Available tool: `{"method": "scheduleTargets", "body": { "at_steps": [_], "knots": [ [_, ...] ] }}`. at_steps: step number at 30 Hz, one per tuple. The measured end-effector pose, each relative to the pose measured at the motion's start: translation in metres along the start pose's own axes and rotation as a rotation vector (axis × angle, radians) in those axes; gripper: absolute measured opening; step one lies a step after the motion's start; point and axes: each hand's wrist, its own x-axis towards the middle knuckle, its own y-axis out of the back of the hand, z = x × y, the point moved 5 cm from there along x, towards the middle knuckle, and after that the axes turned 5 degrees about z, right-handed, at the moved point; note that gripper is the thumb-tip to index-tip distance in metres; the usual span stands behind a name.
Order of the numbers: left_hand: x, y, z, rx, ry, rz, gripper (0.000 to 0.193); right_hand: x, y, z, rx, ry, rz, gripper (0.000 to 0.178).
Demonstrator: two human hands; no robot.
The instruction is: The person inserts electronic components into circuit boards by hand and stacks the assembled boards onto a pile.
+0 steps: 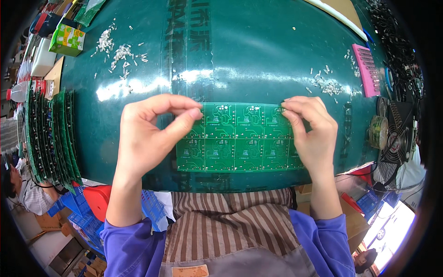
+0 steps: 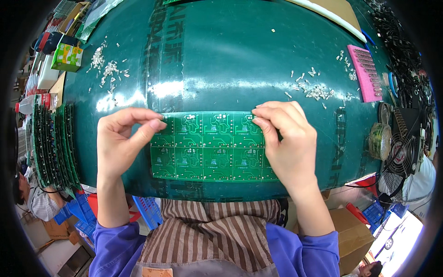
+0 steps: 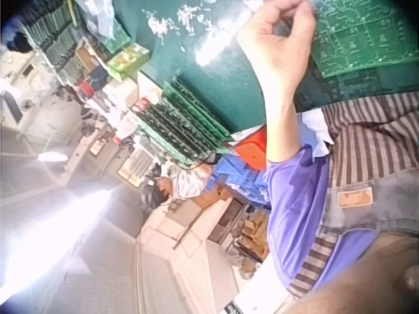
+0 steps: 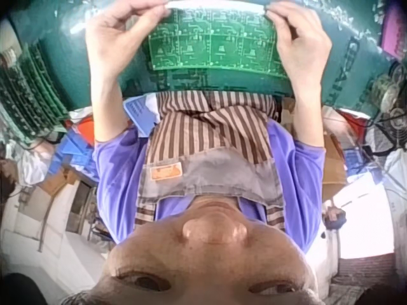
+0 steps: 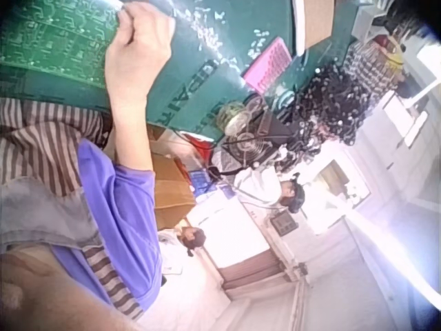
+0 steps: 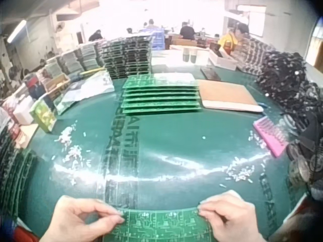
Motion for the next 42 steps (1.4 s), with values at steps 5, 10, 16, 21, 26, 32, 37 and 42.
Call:
{"method": "scheduleTargets", "body": {
  "at_steps": [5, 10, 16, 21, 26, 32, 37, 42],
  "knots": [
    [-0.002, -0.009, -0.003, 0.105, -0.003, -0.004, 0.011, 0.016, 0.024, 0.015, -0.068, -0.077, -0.007, 0.016],
    [0.003, -0.009, -0.002, 0.314, -0.177, 0.090, 0.006, 0.032, 0.027, 0.037, -0.189, -0.048, -0.009, 0.009],
    [0.003, -0.007, -0.007, 0.484, -0.184, 0.175, 0.008, 0.031, 0.021, 0.042, -0.180, -0.061, -0.079, 0.012],
    [0.002, -0.004, -0.011, 0.419, -0.188, 0.172, 0.008, 0.023, 0.026, 0.039, -0.075, -0.170, -0.021, 0.009],
    [0.001, -0.002, -0.017, 0.374, -0.192, 0.132, 0.008, 0.014, 0.031, 0.032, 0.064, -0.190, 0.029, 0.005],
    [0.002, -0.005, -0.018, 0.387, -0.205, 0.129, 0.008, -0.010, 0.028, 0.032, 0.260, -0.243, 0.035, 0.004],
    [0.003, -0.003, -0.018, 0.397, -0.222, 0.130, 0.009, -0.022, 0.023, 0.034, 0.359, -0.302, 0.028, 0.004],
    [0.003, -0.003, -0.016, 0.402, -0.223, 0.104, 0.010, -0.030, 0.018, 0.036, 0.369, -0.305, 0.010, 0.004]
  ]
}}
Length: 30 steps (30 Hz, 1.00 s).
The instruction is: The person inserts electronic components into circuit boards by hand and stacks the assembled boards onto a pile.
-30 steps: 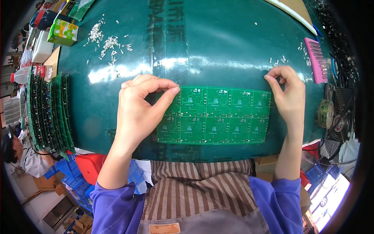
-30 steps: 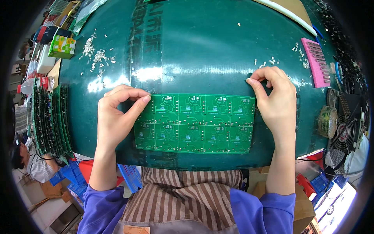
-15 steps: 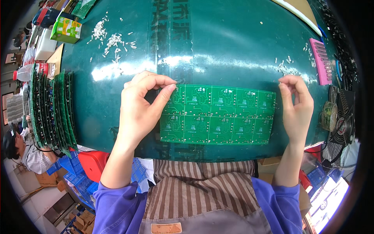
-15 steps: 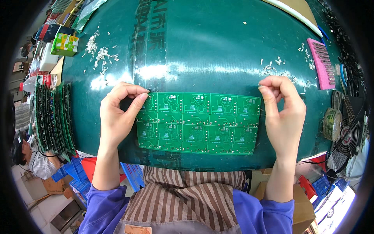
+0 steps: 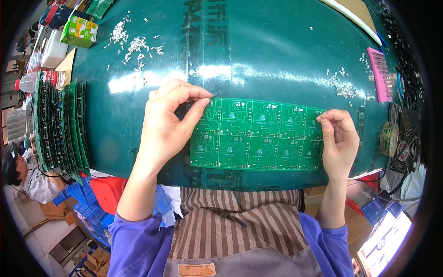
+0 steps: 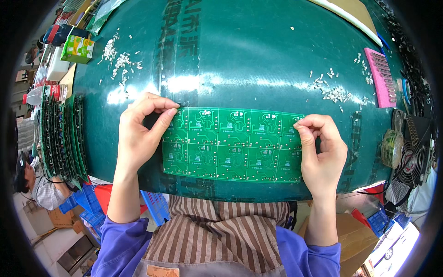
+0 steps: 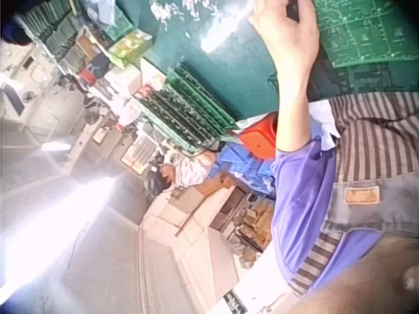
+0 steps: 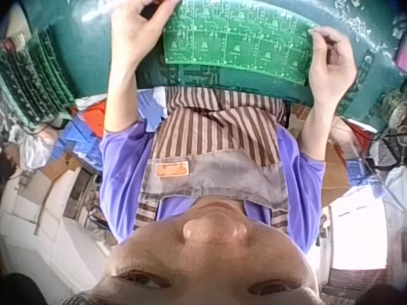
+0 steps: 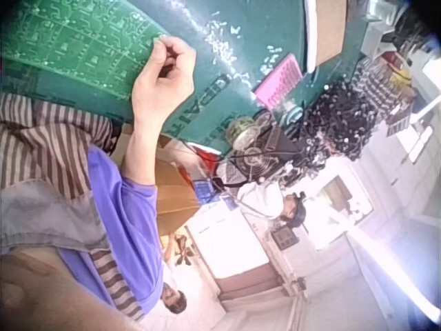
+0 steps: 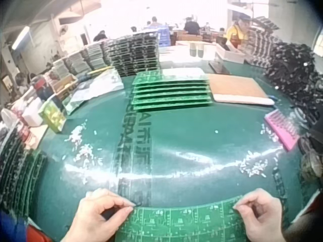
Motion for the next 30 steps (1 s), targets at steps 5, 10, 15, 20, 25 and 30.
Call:
{"method": "scheduleTargets", "body": {
  "at_steps": [5, 10, 15, 20, 25, 30],
  "knots": [
    [0.003, 0.008, 0.021, 0.303, -0.334, 0.016, 0.013, 0.002, 0.000, -0.003, 0.020, -0.005, 0.014, 0.007],
    [0.002, 0.004, 0.031, 0.400, -0.445, 0.025, 0.016, 0.010, 0.003, -0.009, -0.098, 0.057, 0.041, 0.004],
    [0.006, 0.002, 0.040, 0.463, -0.452, -0.026, 0.014, 0.017, 0.003, -0.012, -0.272, 0.111, 0.062, 0.003],
    [0.006, 0.003, 0.039, 0.438, -0.363, -0.019, 0.010, 0.020, 0.004, -0.010, -0.230, 0.087, 0.055, 0.004],
    [0.002, 0.003, 0.036, 0.467, -0.359, 0.002, 0.009, 0.023, 0.003, -0.009, -0.240, 0.119, 0.014, 0.004],
    [0.000, 0.001, 0.036, 0.439, -0.417, 0.048, 0.011, 0.023, 0.005, -0.006, -0.233, 0.108, -0.005, 0.003]
  ]
}}
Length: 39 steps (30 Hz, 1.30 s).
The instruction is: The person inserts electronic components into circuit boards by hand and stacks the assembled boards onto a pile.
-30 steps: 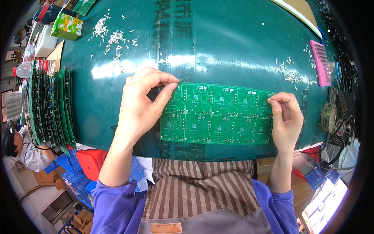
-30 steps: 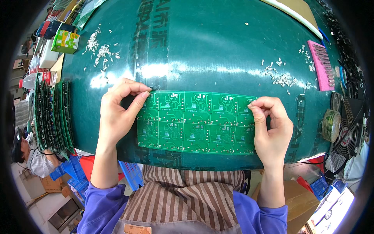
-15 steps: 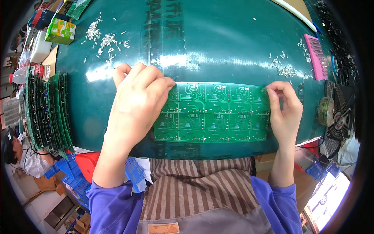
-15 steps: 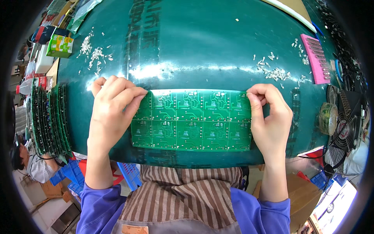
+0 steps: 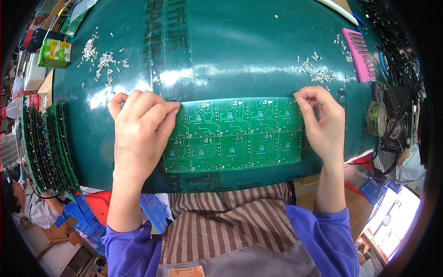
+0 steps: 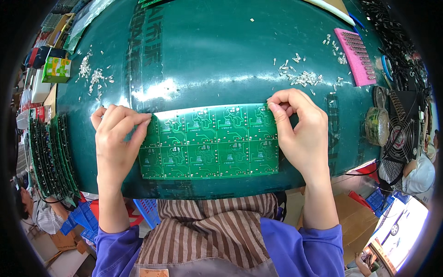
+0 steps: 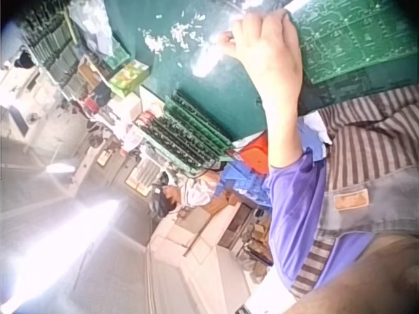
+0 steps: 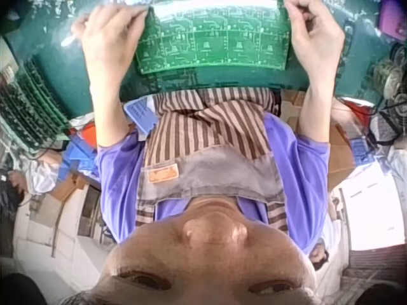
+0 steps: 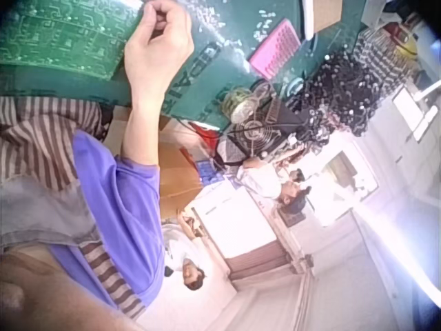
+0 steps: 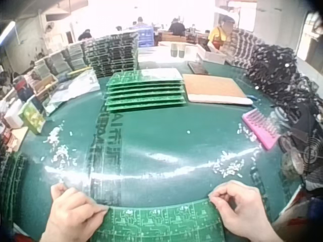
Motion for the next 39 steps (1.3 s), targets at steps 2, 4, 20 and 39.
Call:
{"method": "scheduleTargets", "body": {
  "at_steps": [2, 4, 20, 39],
  "knots": [
    [-0.001, 0.000, -0.001, -0.013, -0.001, 0.022, 0.012, 0.001, 0.001, 0.000, 0.000, -0.003, -0.001, 0.003],
    [-0.003, 0.000, -0.003, -0.047, 0.027, 0.035, 0.014, 0.001, 0.002, 0.000, 0.000, -0.006, -0.004, 0.003],
    [-0.014, -0.004, -0.011, -0.118, 0.121, 0.056, 0.017, -0.004, 0.000, 0.002, 0.022, -0.008, 0.034, 0.004],
    [-0.043, 0.029, -0.090, -0.099, 0.822, 0.238, 0.018, -0.011, 0.001, -0.003, -0.081, 0.055, 0.051, 0.008]
  ]
}}
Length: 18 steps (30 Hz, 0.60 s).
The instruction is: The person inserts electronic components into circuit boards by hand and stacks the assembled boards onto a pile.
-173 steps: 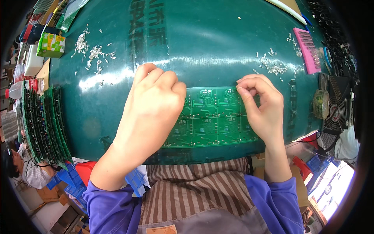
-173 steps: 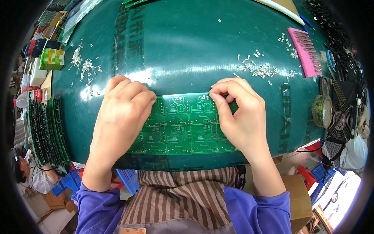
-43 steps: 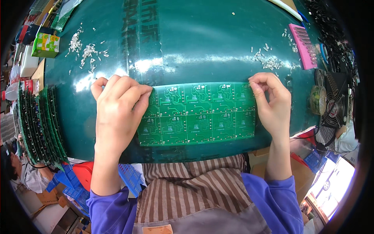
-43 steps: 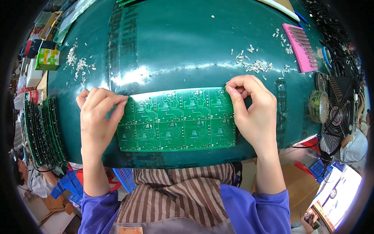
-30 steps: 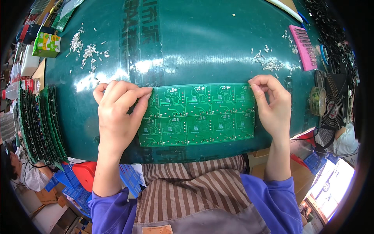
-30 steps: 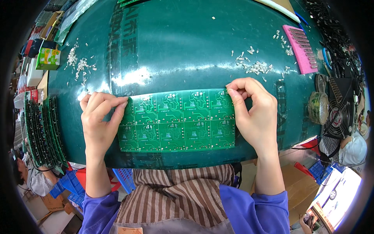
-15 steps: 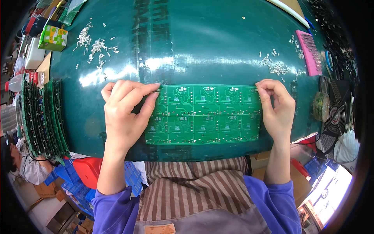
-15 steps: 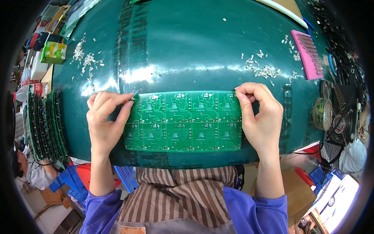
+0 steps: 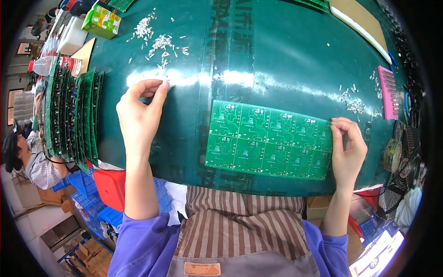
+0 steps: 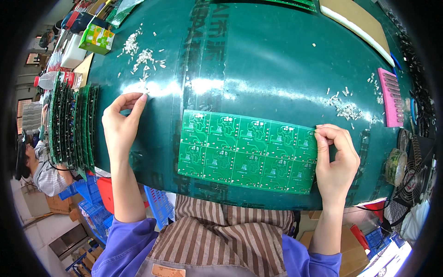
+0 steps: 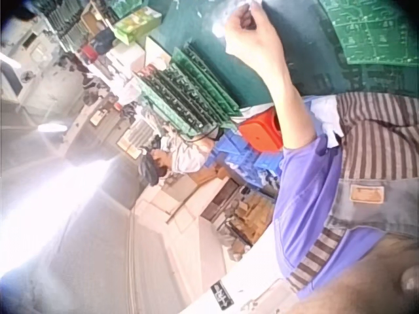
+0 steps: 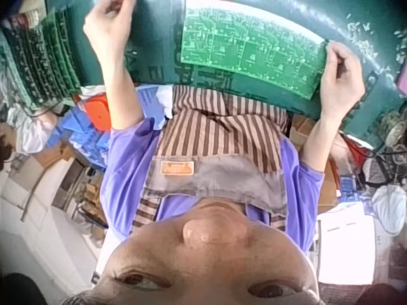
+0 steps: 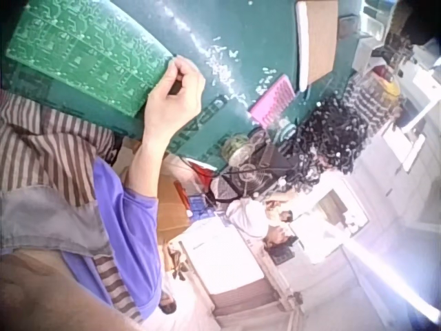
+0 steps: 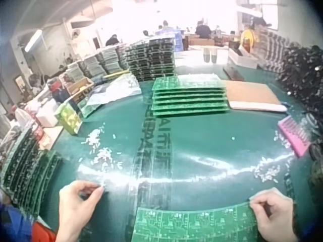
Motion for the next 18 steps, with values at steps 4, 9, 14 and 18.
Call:
{"method": "scheduleTargets", "body": {
  "at_steps": [4, 9, 14, 18],
  "knots": [
    [0.008, -0.008, -0.004, 0.015, 0.070, -0.021, 0.021, 0.001, 0.002, -0.006, -0.040, 0.062, 0.013, 0.010],
    [0.014, -0.008, -0.008, 0.023, -0.054, -0.086, 0.019, 0.012, 0.005, 0.001, 0.045, -0.008, -0.066, 0.021],
    [0.010, 0.006, 0.014, 0.115, -0.090, -0.124, 0.016, 0.043, 0.024, 0.012, -0.166, 0.050, -0.052, 0.025],
    [0.006, 0.001, 0.026, 0.111, -0.072, -0.216, 0.014, 0.063, 0.016, 0.012, -0.243, 0.158, -0.083, 0.012]
  ]
}}
